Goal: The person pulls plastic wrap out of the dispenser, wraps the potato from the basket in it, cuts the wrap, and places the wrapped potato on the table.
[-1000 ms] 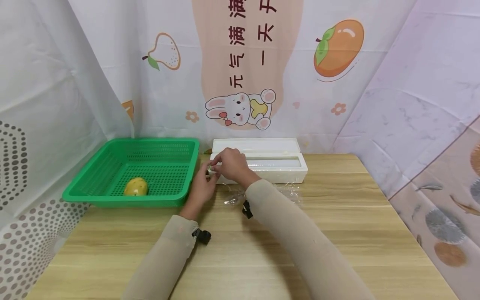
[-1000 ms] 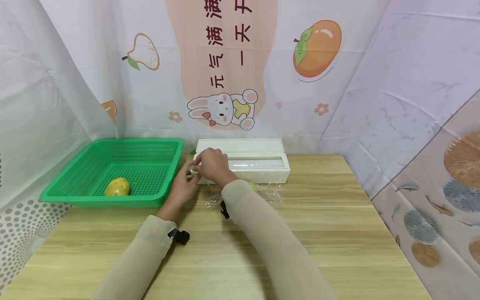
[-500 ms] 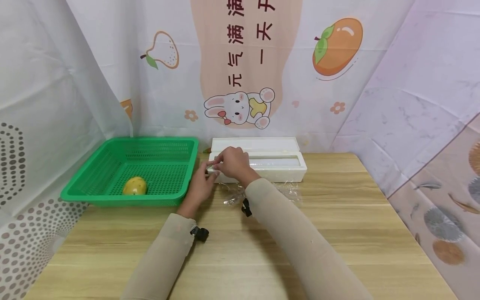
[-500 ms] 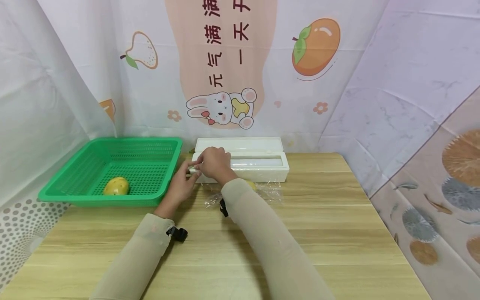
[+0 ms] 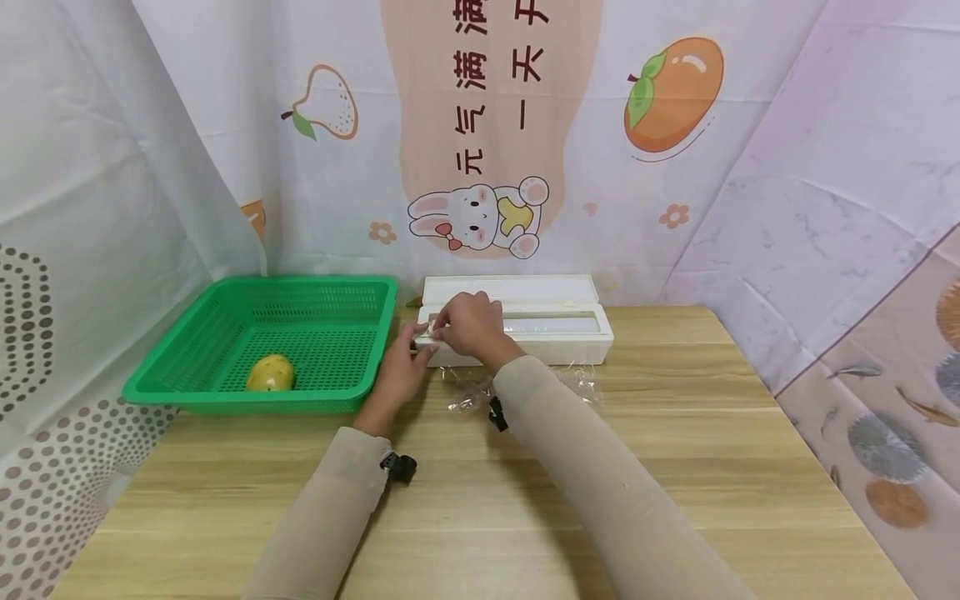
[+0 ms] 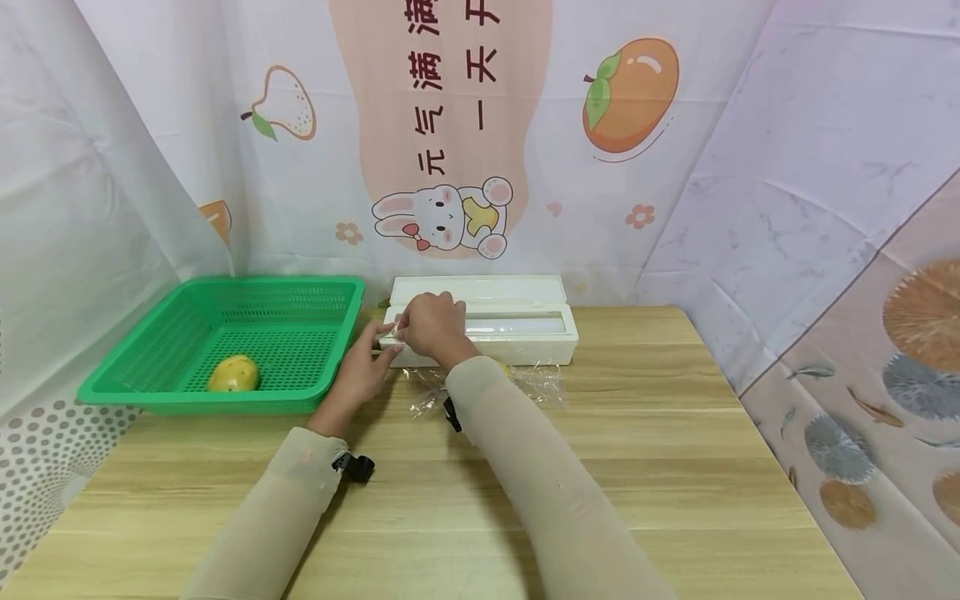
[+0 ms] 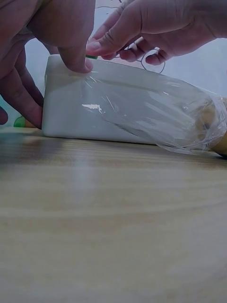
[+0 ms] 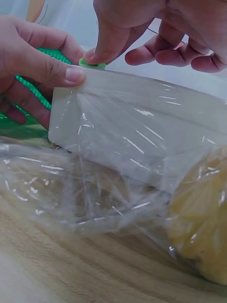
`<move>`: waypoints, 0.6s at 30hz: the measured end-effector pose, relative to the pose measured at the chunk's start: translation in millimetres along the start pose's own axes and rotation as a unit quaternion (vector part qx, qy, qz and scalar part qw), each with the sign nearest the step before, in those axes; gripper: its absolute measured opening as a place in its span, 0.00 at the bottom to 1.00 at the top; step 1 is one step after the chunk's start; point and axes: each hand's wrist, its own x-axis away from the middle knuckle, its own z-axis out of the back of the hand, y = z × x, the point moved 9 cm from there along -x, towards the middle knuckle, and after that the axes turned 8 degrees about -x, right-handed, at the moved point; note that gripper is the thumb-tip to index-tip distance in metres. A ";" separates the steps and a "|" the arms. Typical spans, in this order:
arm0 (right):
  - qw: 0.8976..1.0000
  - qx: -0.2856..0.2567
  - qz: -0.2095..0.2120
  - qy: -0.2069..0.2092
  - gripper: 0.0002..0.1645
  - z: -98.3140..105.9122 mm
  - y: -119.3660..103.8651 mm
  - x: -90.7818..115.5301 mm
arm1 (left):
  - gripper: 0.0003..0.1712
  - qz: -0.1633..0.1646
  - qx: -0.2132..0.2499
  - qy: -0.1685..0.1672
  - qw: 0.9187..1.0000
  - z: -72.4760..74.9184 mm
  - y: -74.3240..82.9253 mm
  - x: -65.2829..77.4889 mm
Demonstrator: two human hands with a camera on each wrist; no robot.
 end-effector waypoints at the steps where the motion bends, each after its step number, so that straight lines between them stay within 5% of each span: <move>1: 1.000 0.004 0.000 0.000 0.06 0.5 -0.3 0.1 | 0.26 0.000 0.001 0.000 1.000 0.0 -0.3 -0.2; 18: 1.000 0.020 0.000 -0.014 0.06 11.3 17.2 5.7 | 0.25 0.002 0.003 0.005 1.000 1.0 0.9 -0.4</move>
